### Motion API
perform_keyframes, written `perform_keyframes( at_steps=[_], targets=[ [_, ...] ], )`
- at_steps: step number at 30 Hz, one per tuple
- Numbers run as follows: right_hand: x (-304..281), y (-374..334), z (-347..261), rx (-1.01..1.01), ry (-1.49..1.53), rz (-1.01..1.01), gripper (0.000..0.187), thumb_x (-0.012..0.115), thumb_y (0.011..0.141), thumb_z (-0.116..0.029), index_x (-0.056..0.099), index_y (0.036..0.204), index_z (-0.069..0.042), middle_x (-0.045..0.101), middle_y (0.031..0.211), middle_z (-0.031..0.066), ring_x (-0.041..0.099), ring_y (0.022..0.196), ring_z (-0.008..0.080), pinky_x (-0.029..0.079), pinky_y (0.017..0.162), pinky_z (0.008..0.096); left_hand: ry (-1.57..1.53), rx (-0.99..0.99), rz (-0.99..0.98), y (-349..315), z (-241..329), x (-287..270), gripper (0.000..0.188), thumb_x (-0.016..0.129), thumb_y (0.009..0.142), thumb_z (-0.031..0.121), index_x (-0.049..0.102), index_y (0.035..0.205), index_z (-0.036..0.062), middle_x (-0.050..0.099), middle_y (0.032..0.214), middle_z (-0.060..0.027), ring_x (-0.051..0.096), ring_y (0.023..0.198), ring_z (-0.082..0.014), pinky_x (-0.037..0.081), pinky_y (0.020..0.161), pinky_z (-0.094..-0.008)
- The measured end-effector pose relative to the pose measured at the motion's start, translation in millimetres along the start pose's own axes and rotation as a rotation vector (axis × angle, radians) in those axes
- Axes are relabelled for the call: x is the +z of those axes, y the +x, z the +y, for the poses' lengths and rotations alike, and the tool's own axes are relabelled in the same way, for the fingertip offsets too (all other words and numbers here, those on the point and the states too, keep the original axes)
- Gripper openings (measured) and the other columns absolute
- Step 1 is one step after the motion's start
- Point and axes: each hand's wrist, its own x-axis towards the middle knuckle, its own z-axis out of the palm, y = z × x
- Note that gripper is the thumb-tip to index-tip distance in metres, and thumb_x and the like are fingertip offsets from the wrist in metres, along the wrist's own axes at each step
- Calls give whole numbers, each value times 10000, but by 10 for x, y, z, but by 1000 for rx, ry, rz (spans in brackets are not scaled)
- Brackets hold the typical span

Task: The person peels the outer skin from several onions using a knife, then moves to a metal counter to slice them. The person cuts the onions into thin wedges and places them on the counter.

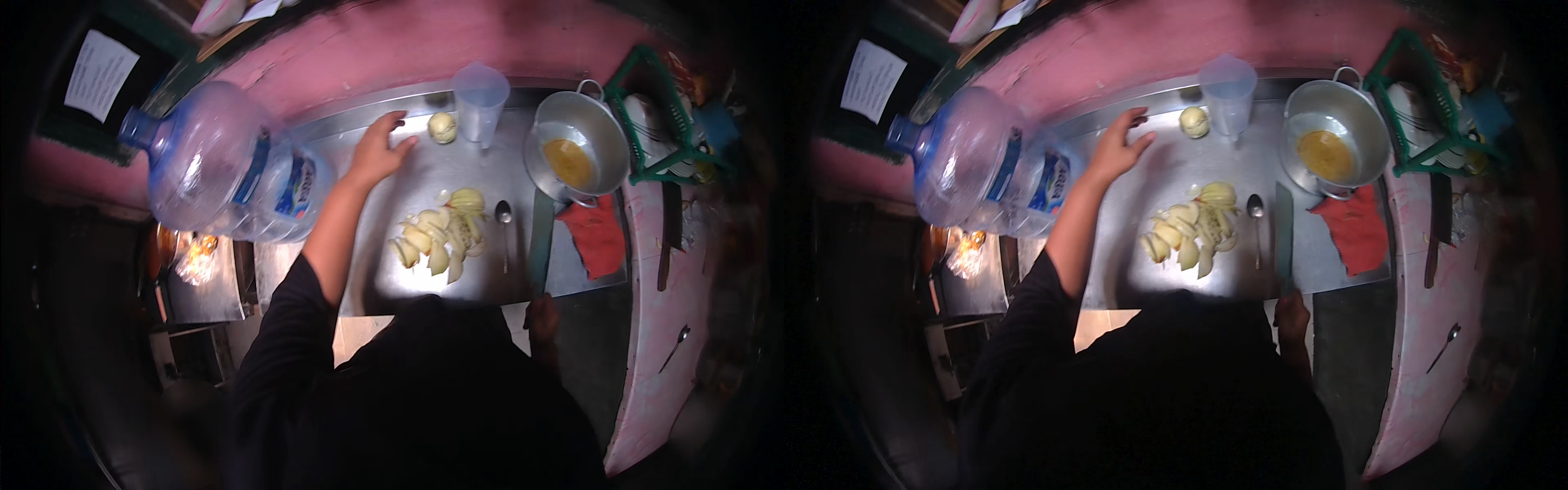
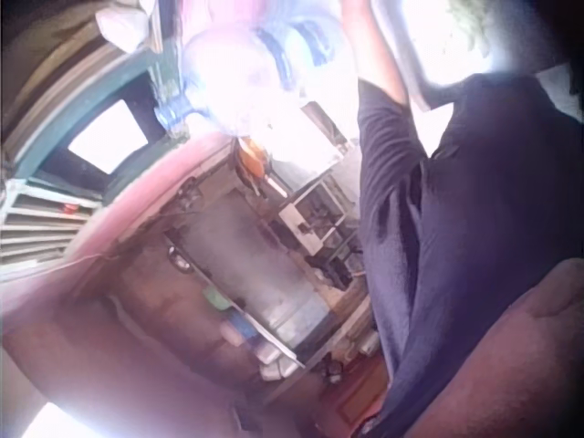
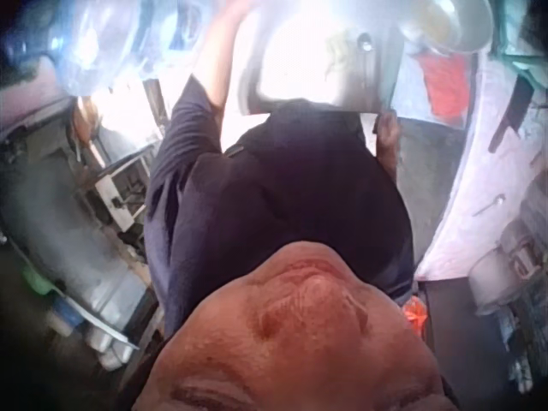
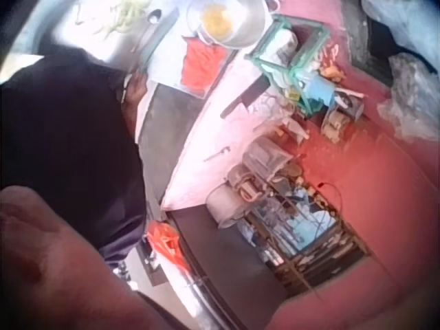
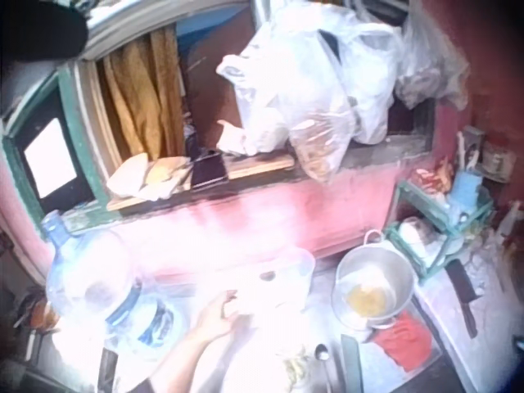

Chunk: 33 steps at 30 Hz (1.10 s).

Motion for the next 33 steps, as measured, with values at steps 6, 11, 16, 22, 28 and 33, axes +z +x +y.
perform_keyframes(
  at_steps=[6,11,16,22,28,33],
  targets=[
    [-313,-414,124,110,-471,187,275,488,921,-304,481,830,-44,522,586,66,518,541,131,416,497,318,429,-21,-184,472,-207,1321,615,654,757,206,410,1307,77,391,1358,-146,384,1236,-324,373,1000,-409],
    [-272,-561,-149,205,-515,264,305,479,921,-335,481,835,-43,516,578,56,510,541,126,408,501,306,658,-106,-306,736,-209,1415,701,717,660,225,422,1286,109,381,1308,-165,414,1161,-346,414,956,-417],
    [-107,-476,-181,185,-489,255,290,482,923,-318,474,829,-43,495,576,58,495,541,134,402,509,307,562,-445,-329,694,-281,1266,713,741,631,364,441,1211,78,446,1227,-175,473,1111,-333,439,904,-415],
    [154,-71,-304,142,-581,-14,295,477,928,-319,493,863,-31,523,603,107,546,557,190,423,534,329,335,-408,-248,-155,-607,617,718,759,634,371,437,1216,99,504,1151,-176,500,1080,-351,420,907,-406],
    [641,314,-329,17,-748,-473,296,604,858,-345,557,1007,-93,598,756,165,563,664,319,439,591,372,244,-259,-113,-1507,-738,6,673,778,639,291,454,1188,76,523,1111,-147,474,1064,-331,387,917,-397],
    [966,437,-375,235,-1117,-951,398,518,872,-457,564,1071,-115,614,798,190,593,799,391,448,682,446,275,-336,77,-2448,-738,-231,693,791,628,269,441,1177,31,507,1082,-162,477,1014,-338,393,880,-407]
  ],
)
